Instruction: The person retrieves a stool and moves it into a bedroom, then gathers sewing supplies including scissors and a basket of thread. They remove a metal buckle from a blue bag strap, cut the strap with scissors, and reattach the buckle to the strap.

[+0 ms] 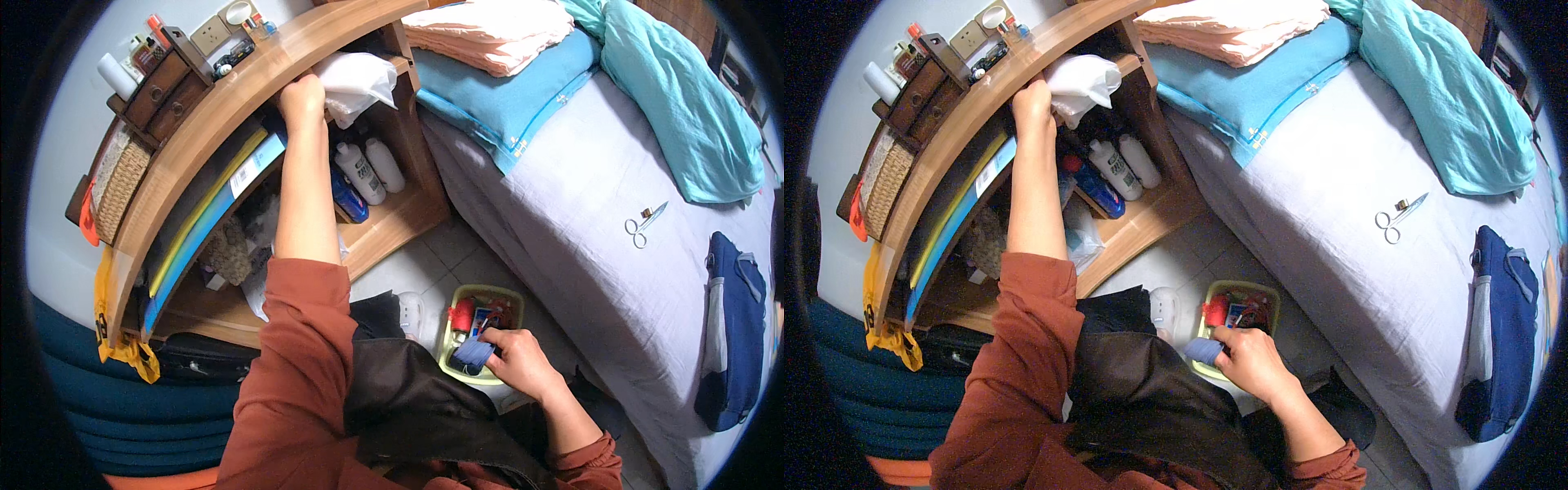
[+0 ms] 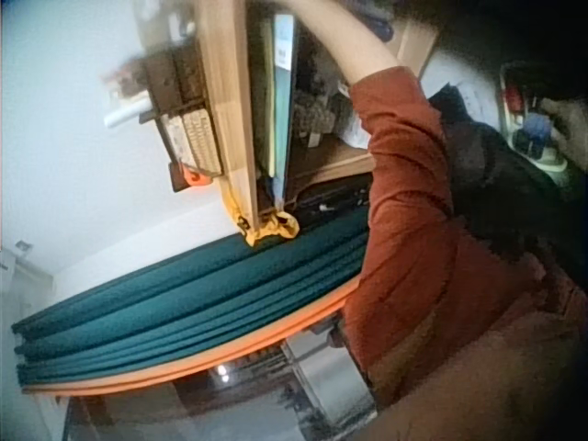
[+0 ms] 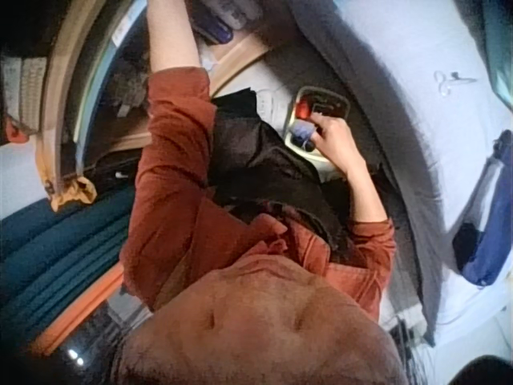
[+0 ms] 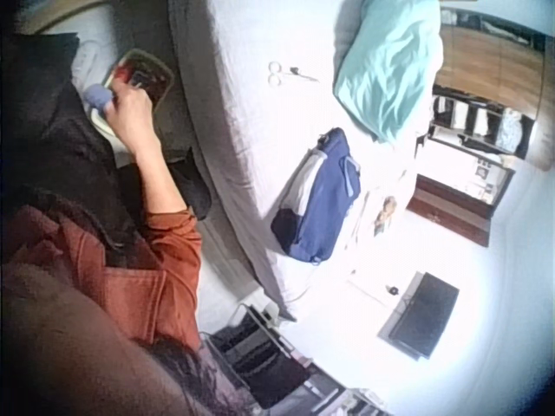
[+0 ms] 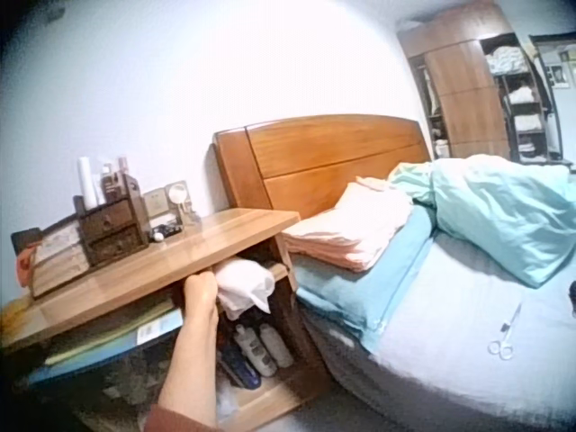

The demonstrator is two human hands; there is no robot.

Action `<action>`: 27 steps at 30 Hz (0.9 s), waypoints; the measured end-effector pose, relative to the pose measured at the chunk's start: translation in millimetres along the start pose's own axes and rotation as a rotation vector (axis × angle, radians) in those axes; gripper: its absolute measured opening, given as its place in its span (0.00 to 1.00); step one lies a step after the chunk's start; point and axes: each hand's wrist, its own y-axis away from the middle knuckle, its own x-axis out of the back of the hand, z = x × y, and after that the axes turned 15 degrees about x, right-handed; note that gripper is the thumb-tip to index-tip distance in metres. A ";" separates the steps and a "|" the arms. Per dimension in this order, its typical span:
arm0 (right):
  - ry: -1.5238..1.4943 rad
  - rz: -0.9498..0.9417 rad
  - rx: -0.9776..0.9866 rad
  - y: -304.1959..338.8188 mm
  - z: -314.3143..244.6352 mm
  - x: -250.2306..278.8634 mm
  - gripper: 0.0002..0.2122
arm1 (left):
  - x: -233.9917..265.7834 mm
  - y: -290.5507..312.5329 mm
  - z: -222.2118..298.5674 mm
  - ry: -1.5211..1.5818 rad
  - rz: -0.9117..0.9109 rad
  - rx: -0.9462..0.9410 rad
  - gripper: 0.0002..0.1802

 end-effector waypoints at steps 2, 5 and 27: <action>-0.011 0.011 -0.008 0.2 2.8 -1.1 0.07 | -7.2 -2.3 -10.5 -0.126 0.159 -0.130 0.26; -0.033 0.091 -0.014 -1.2 1.0 2.4 0.07 | -0.1 17.2 11.8 -0.314 0.118 -0.126 0.26; -0.983 0.909 -0.081 15.4 7.4 58.0 0.06 | 50.8 83.5 42.7 -0.936 -0.156 -1.262 0.15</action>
